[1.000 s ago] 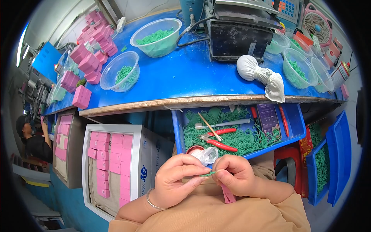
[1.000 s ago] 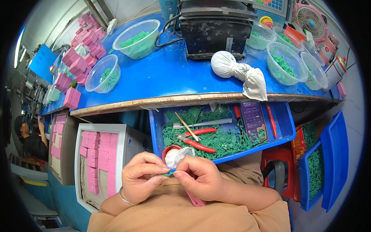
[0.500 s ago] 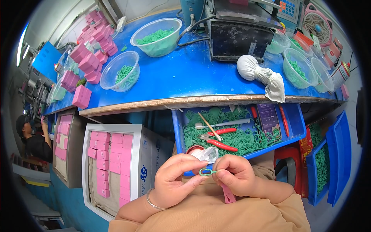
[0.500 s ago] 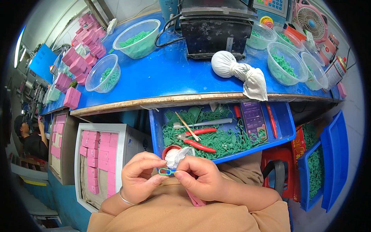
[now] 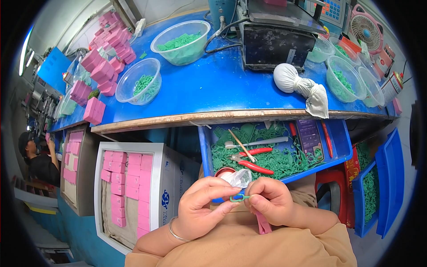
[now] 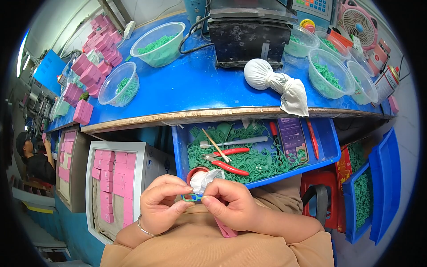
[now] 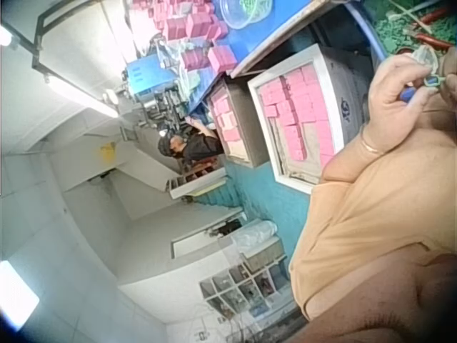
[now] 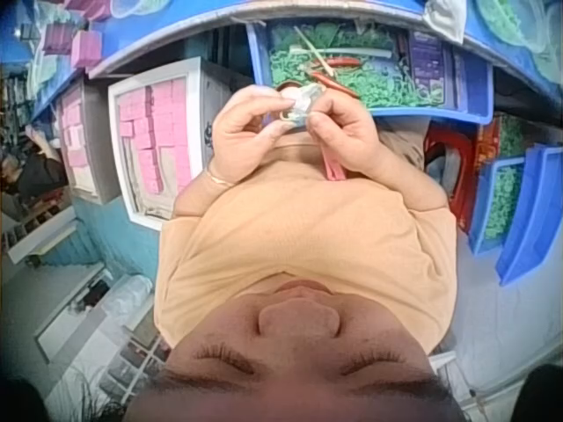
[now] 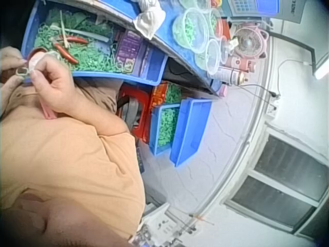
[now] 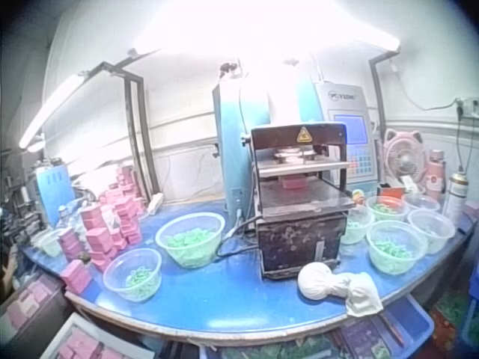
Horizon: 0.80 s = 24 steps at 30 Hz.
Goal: Preparing silicone molds with plastic inserts and operating a wax injection machine.
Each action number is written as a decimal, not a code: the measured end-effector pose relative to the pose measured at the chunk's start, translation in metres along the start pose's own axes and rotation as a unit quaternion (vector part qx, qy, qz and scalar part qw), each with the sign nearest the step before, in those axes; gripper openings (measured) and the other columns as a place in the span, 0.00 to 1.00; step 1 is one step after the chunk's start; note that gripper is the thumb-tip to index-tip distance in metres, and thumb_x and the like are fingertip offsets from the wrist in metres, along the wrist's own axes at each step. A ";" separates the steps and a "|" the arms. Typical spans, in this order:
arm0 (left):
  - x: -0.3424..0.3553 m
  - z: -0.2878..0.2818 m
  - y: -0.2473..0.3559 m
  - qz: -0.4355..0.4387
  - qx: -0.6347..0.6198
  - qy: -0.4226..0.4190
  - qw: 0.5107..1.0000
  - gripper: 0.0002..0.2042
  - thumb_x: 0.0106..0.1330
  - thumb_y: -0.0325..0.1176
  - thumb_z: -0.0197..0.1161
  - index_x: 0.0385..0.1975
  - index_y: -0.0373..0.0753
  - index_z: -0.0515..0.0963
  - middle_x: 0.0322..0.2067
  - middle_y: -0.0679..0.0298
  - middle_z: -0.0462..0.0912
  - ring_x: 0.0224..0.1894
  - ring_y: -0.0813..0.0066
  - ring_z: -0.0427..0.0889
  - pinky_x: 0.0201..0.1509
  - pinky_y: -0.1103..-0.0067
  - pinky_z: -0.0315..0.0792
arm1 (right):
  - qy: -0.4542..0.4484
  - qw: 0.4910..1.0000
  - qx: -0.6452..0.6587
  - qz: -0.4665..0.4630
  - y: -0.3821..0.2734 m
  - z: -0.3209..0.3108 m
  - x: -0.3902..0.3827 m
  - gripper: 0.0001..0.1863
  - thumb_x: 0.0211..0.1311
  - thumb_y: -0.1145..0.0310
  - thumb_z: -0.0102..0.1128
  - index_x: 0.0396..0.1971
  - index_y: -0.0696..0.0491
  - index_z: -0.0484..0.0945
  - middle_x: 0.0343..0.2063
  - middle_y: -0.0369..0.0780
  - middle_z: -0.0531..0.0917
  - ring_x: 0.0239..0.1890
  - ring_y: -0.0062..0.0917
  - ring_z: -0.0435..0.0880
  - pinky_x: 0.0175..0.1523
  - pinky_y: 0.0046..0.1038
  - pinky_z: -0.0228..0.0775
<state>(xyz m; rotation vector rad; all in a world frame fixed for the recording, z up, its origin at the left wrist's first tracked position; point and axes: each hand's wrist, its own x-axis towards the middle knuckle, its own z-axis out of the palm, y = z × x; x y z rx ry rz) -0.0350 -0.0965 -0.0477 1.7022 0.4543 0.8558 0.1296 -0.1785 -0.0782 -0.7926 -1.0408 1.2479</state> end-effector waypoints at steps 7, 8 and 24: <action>0.001 0.000 0.001 0.008 -0.009 -0.005 1.000 0.15 0.48 0.15 0.63 0.39 0.33 0.77 0.35 0.59 0.74 0.34 0.77 0.75 0.36 0.84 0.71 | -0.001 1.000 0.023 0.017 0.000 0.000 -0.001 0.05 0.61 0.73 0.50 0.27 0.57 0.68 0.21 0.31 0.69 0.22 0.09 0.63 0.25 0.15 0.56; 0.001 0.000 0.001 0.008 -0.009 -0.005 1.000 0.15 0.48 0.15 0.63 0.39 0.33 0.77 0.35 0.59 0.74 0.34 0.77 0.75 0.36 0.84 0.71 | -0.002 1.000 0.022 0.017 -0.001 -0.001 -0.001 0.05 0.61 0.73 0.50 0.27 0.57 0.68 0.21 0.31 0.69 0.22 0.09 0.63 0.25 0.15 0.56; 0.001 0.000 0.003 0.019 0.015 -0.011 1.000 0.10 0.49 0.18 0.65 0.33 0.33 0.78 0.30 0.60 0.76 0.31 0.74 0.76 0.35 0.82 0.71 | -0.013 0.998 0.053 0.043 -0.004 0.001 0.003 0.11 0.66 0.68 0.42 0.25 0.57 0.66 0.20 0.35 0.72 0.23 0.16 0.67 0.29 0.19 0.61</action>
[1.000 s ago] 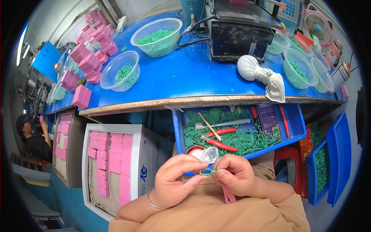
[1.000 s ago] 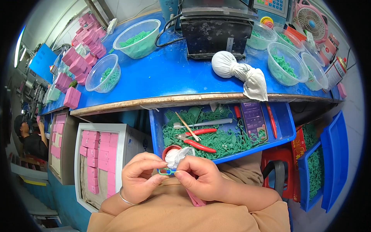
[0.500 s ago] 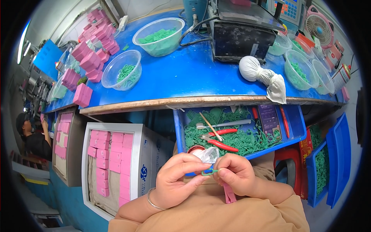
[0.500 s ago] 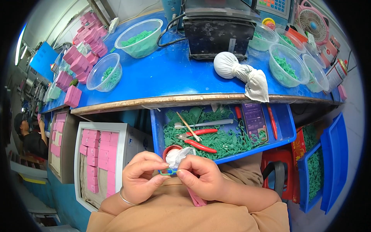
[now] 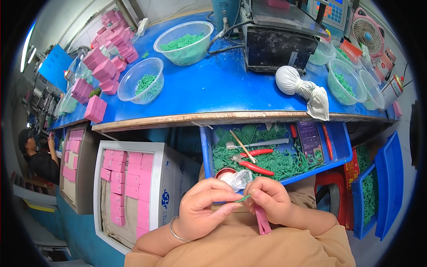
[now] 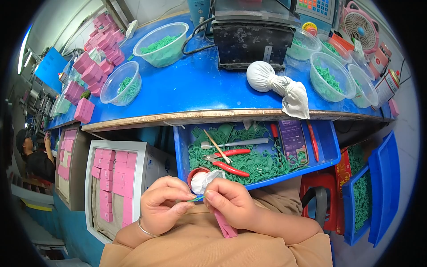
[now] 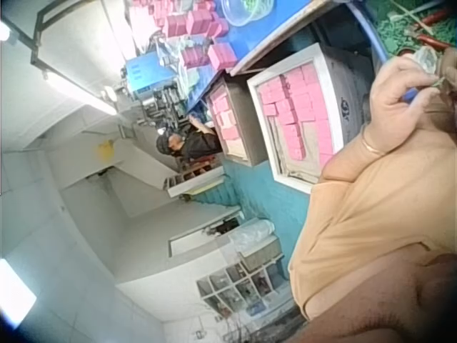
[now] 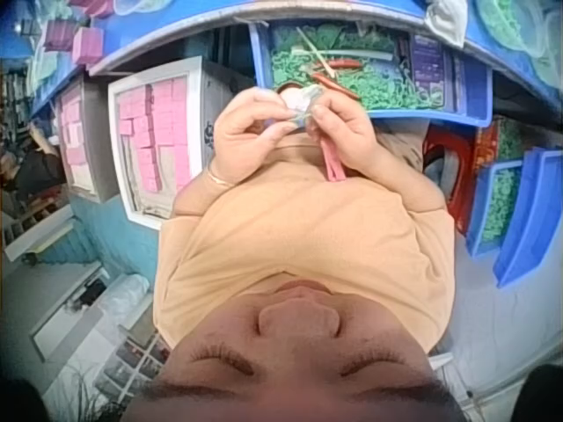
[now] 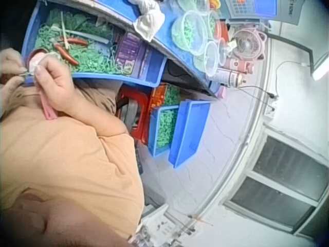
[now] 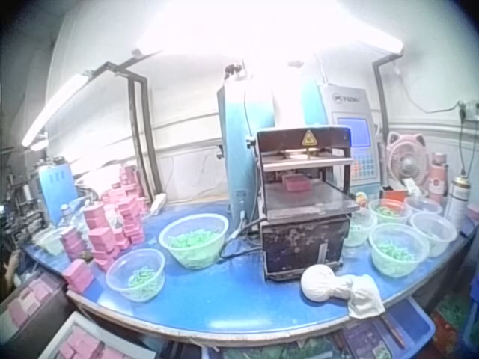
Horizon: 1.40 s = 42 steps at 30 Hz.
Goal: Preparing silicone molds with plastic inserts and operating a wax injection machine.
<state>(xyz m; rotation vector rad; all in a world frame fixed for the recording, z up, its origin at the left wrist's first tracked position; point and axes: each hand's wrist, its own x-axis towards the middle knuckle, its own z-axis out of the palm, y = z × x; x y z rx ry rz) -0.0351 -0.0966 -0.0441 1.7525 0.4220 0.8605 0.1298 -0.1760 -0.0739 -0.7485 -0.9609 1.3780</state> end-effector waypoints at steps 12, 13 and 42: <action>-0.001 0.000 -0.002 -0.003 -0.002 0.006 1.000 0.10 0.48 0.19 0.66 0.32 0.33 0.78 0.29 0.60 0.76 0.31 0.74 0.76 0.34 0.82 0.71 | 0.004 0.999 0.012 0.040 0.000 0.001 0.002 0.11 0.66 0.68 0.42 0.25 0.57 0.67 0.20 0.35 0.71 0.23 0.15 0.67 0.29 0.18 0.61; -0.001 0.000 -0.001 -0.008 -0.006 0.008 1.000 0.10 0.48 0.19 0.66 0.32 0.33 0.78 0.29 0.60 0.76 0.31 0.74 0.76 0.34 0.82 0.70 | 0.002 0.999 0.012 0.042 0.000 0.001 0.002 0.11 0.66 0.68 0.42 0.25 0.57 0.67 0.20 0.34 0.71 0.23 0.15 0.67 0.29 0.18 0.61; 0.045 0.004 -0.008 0.134 0.233 -0.186 0.945 0.27 0.44 0.36 0.70 0.46 0.36 0.69 0.47 0.55 0.71 0.51 0.59 0.68 0.57 0.66 0.58 | 0.148 0.910 0.361 0.143 -0.002 0.000 0.030 0.24 0.67 0.48 0.32 0.40 0.54 0.68 0.33 0.40 0.76 0.35 0.26 0.78 0.44 0.30 0.71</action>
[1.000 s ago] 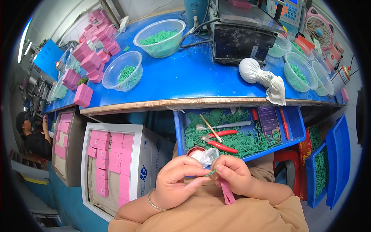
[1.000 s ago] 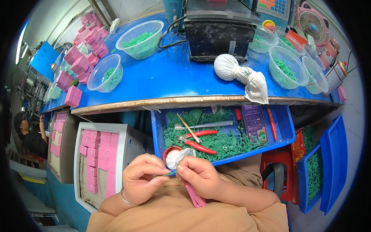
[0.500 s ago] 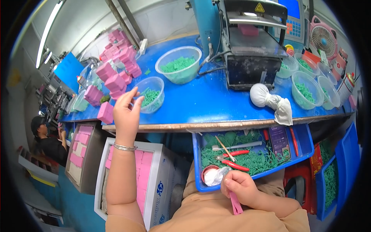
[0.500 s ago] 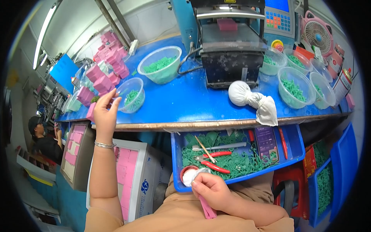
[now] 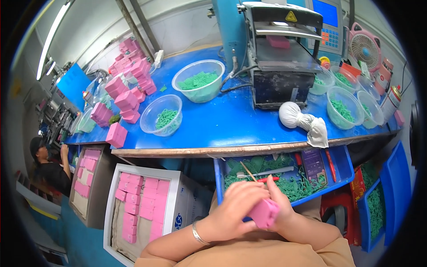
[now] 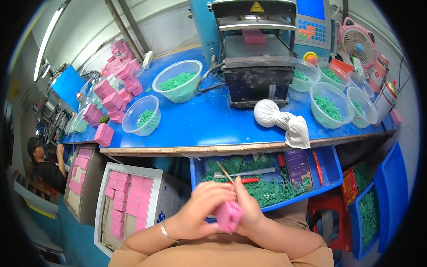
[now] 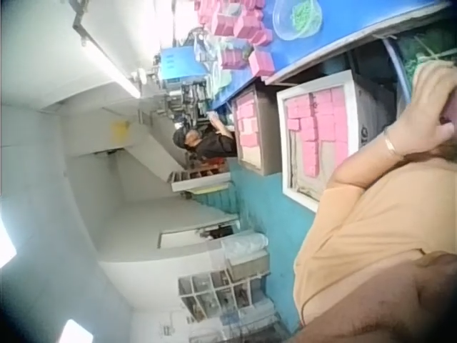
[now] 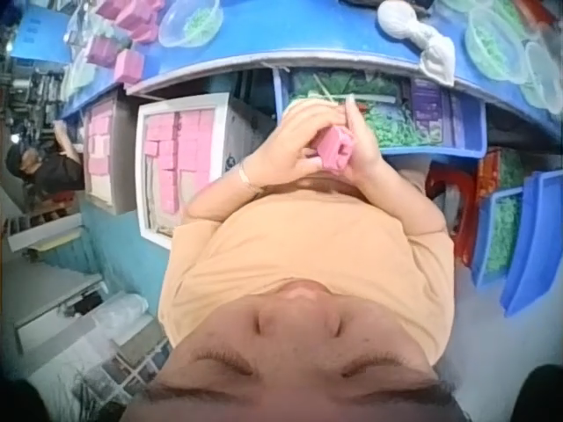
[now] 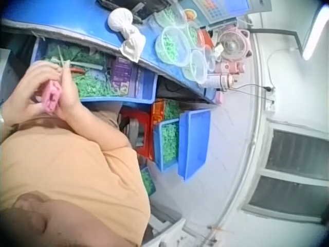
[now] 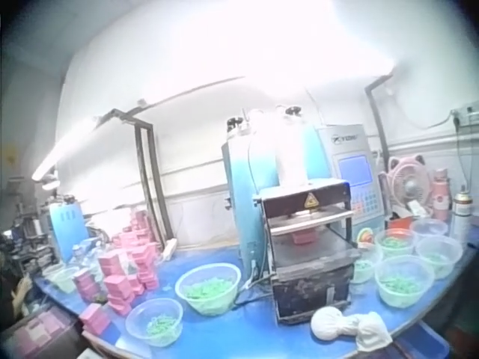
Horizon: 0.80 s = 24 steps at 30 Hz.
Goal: Preparing silicone molds with plastic inserts and operating a wax injection machine.
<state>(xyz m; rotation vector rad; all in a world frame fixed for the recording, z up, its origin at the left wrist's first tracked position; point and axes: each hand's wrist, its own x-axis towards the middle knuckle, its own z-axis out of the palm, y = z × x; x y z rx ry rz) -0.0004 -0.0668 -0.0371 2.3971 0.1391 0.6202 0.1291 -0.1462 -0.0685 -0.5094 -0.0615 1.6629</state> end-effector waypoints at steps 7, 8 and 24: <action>-0.011 -0.003 0.000 -0.104 -0.111 0.097 0.984 0.30 0.43 0.35 0.73 0.47 0.37 0.68 0.41 0.59 0.73 0.47 0.61 0.71 0.54 0.71 0.63 | -0.076 0.944 -0.295 -0.123 -0.016 0.009 -0.012 0.19 0.61 0.71 0.53 0.49 0.59 0.62 0.44 0.41 0.72 0.47 0.21 0.72 0.51 0.25 0.65; -0.010 0.005 0.003 -0.126 -0.304 0.163 0.930 0.30 0.47 0.38 0.70 0.48 0.36 0.66 0.42 0.59 0.72 0.49 0.63 0.70 0.56 0.71 0.62 | -0.073 0.955 -0.272 -0.089 -0.019 0.009 -0.012 0.20 0.60 0.73 0.53 0.50 0.60 0.63 0.44 0.41 0.73 0.46 0.21 0.73 0.50 0.24 0.66; 0.013 0.010 -0.014 -0.250 -0.589 0.359 0.679 0.32 0.56 0.68 0.43 0.29 0.37 0.70 0.17 0.64 0.69 0.18 0.75 0.68 0.22 0.79 0.66 | -0.057 0.776 -0.620 -0.104 -0.013 0.001 -0.002 0.10 0.55 0.66 0.60 0.30 0.57 0.74 0.25 0.38 0.77 0.25 0.19 0.75 0.28 0.19 0.65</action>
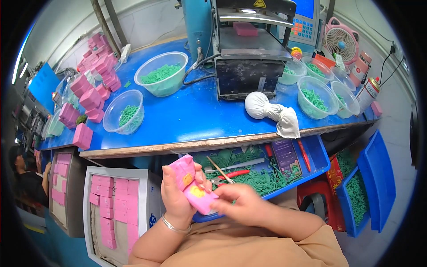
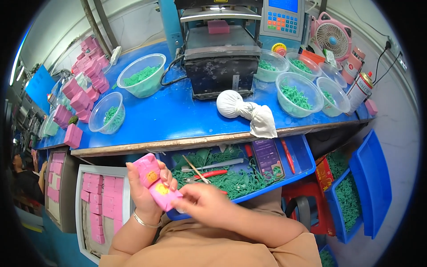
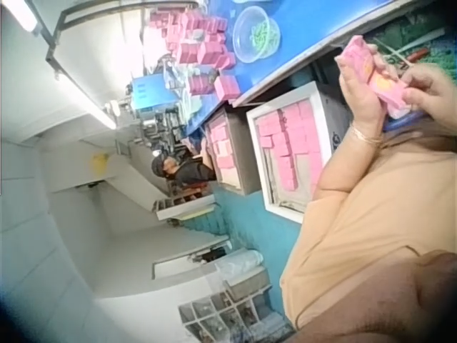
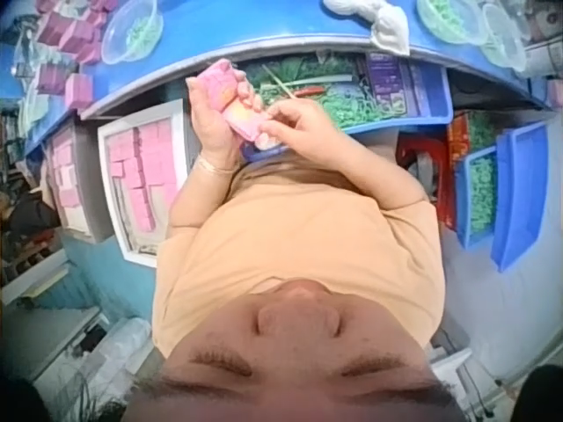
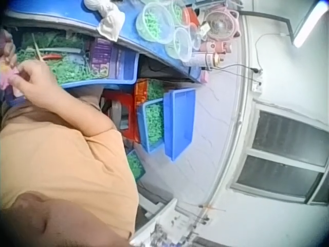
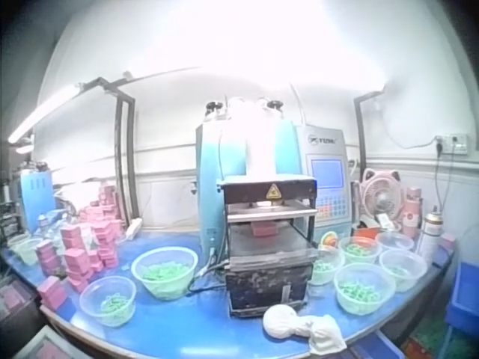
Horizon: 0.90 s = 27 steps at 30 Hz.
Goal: Preparing silicone molds with plastic inserts and operating a wax injection machine.
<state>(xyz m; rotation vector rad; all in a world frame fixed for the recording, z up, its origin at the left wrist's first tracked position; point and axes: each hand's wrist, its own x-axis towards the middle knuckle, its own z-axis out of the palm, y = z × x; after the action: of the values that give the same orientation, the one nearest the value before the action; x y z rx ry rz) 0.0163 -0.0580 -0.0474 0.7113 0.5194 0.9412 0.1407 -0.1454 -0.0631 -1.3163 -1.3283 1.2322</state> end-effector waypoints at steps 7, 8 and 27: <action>0.008 -0.015 -0.005 -0.152 -0.087 -0.025 0.984 0.27 0.65 0.56 0.37 0.33 0.33 0.69 0.20 0.57 0.73 0.17 0.69 0.71 0.23 0.71 0.70 | 0.388 0.657 -0.622 -0.176 -0.033 -0.112 0.023 0.24 0.45 0.71 0.62 0.48 0.49 0.73 0.39 0.42 0.76 0.45 0.36 0.73 0.50 0.37 0.61; 0.008 -0.014 -0.006 -0.167 -0.086 -0.033 0.982 0.27 0.65 0.56 0.36 0.33 0.33 0.69 0.20 0.56 0.74 0.17 0.69 0.71 0.23 0.70 0.70 | 0.367 0.650 -0.651 -0.137 -0.023 -0.125 0.026 0.25 0.45 0.73 0.61 0.49 0.47 0.72 0.40 0.42 0.75 0.45 0.35 0.72 0.50 0.37 0.59; -0.005 -0.022 0.002 0.191 0.214 -0.088 0.954 0.25 0.67 0.46 0.33 0.37 0.27 0.69 0.28 0.51 0.75 0.28 0.63 0.77 0.35 0.70 0.75 | 0.109 0.886 -0.307 -0.331 -0.013 -0.024 -0.027 0.20 0.41 0.79 0.60 0.40 0.52 0.79 0.34 0.41 0.76 0.33 0.30 0.72 0.40 0.30 0.62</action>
<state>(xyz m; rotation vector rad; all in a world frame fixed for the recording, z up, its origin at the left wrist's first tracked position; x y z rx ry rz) -0.0029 -0.0546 -0.0599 1.3116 0.4385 1.1235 0.1640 -0.1697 -0.0458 -1.1873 -1.8642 0.1798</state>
